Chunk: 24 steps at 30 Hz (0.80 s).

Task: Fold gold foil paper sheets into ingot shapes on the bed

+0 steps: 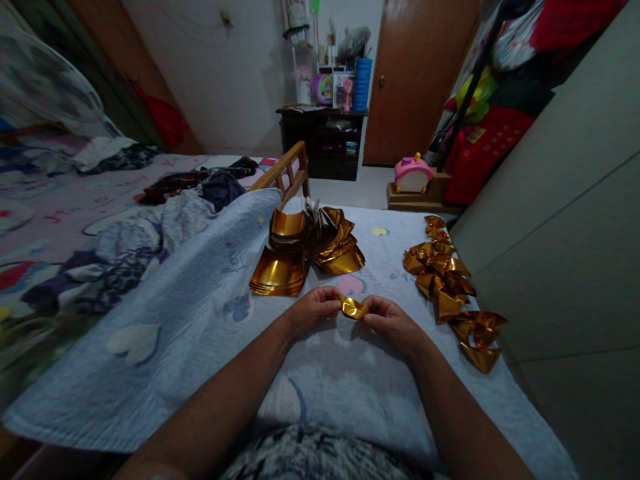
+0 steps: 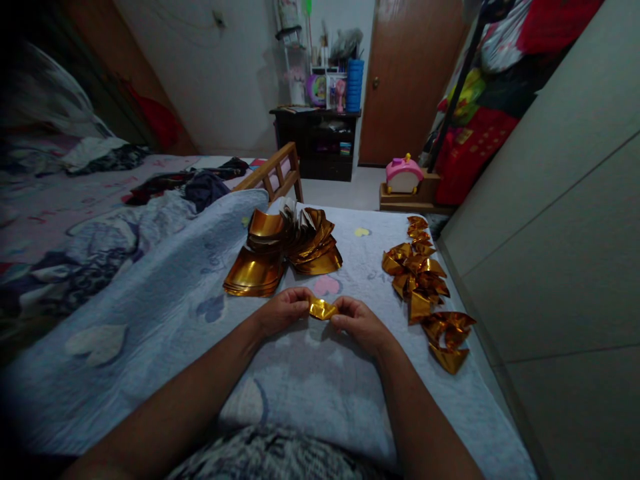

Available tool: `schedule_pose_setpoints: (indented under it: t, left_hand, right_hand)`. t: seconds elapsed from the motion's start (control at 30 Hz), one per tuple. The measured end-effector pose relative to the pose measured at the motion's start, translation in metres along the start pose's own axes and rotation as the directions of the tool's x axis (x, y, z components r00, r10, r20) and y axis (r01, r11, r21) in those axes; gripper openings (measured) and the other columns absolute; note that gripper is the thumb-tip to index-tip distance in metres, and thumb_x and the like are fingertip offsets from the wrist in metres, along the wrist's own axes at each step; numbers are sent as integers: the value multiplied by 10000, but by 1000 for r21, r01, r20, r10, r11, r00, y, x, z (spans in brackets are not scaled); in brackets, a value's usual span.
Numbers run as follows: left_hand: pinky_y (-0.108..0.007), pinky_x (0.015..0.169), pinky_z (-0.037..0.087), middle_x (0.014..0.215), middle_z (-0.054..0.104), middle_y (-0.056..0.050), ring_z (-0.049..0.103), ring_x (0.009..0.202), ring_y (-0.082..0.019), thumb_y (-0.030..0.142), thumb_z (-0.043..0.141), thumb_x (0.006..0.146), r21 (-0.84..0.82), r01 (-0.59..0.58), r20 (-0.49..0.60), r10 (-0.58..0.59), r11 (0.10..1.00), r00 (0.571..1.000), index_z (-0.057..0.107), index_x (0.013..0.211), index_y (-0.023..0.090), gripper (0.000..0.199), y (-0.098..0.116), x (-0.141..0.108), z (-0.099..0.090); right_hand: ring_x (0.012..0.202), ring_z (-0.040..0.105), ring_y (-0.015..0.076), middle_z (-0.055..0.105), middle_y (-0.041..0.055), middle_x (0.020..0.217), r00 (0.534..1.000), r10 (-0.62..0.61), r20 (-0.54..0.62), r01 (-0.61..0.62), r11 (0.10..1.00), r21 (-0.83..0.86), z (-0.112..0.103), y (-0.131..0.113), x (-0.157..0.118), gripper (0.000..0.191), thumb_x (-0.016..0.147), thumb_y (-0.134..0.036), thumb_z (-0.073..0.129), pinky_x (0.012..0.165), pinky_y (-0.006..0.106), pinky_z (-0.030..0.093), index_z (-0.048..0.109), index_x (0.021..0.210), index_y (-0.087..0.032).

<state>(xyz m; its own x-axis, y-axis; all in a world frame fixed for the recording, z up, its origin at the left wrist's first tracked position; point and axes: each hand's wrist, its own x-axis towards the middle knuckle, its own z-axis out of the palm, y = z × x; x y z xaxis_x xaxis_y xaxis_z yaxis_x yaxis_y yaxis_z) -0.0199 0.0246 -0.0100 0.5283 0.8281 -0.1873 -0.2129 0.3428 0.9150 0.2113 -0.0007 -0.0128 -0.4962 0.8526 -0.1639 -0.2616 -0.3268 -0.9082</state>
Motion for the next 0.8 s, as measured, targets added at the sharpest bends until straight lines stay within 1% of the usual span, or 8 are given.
schedule_pose_setpoints:
  t: [0.2,0.33,0.5,0.63,0.8]
  left_hand:
    - [-228,603,298,705,587,6,470,619,-98,451,849,693,53,-7,-9,8,999,1000,671,859,131,402,-2,1,-1]
    - [-228,568,256,673,556,25,417,578,-83,443,835,712,87,-6,-23,8,996,1000,664,859,138,379,-3,1,0]
    - [-229,577,261,668,557,29,411,576,-81,423,860,683,28,-9,-32,9,1000,999,667,846,140,379,-5,2,0]
    - [-234,614,301,688,596,10,465,607,-95,404,882,659,-29,-13,-21,12,999,1000,686,831,133,376,-6,3,-2]
    - [-229,634,327,709,627,-5,506,638,-104,398,899,646,-47,-2,3,2,999,1000,700,831,130,382,-7,4,-5]
  right_hand:
    - [586,463,87,593,-31,682,999,-17,-39,17,1000,-19,0,0,-1,331,715,-386,871,557,232,306,636,824,-180]
    - [578,476,86,613,-26,698,998,-18,-57,17,1000,-26,0,0,-1,331,708,-375,876,546,229,313,640,834,-180]
    - [610,504,92,630,-18,724,999,-23,-39,23,1000,-7,0,-1,0,346,686,-383,891,571,226,351,646,817,-177]
    - [601,509,94,636,-16,720,999,-23,-29,24,999,30,0,-1,0,347,688,-392,891,563,225,363,657,835,-182]
    - [587,545,102,639,-18,687,1000,-29,-5,29,999,45,0,1,0,317,710,-361,881,567,230,406,655,840,-181]
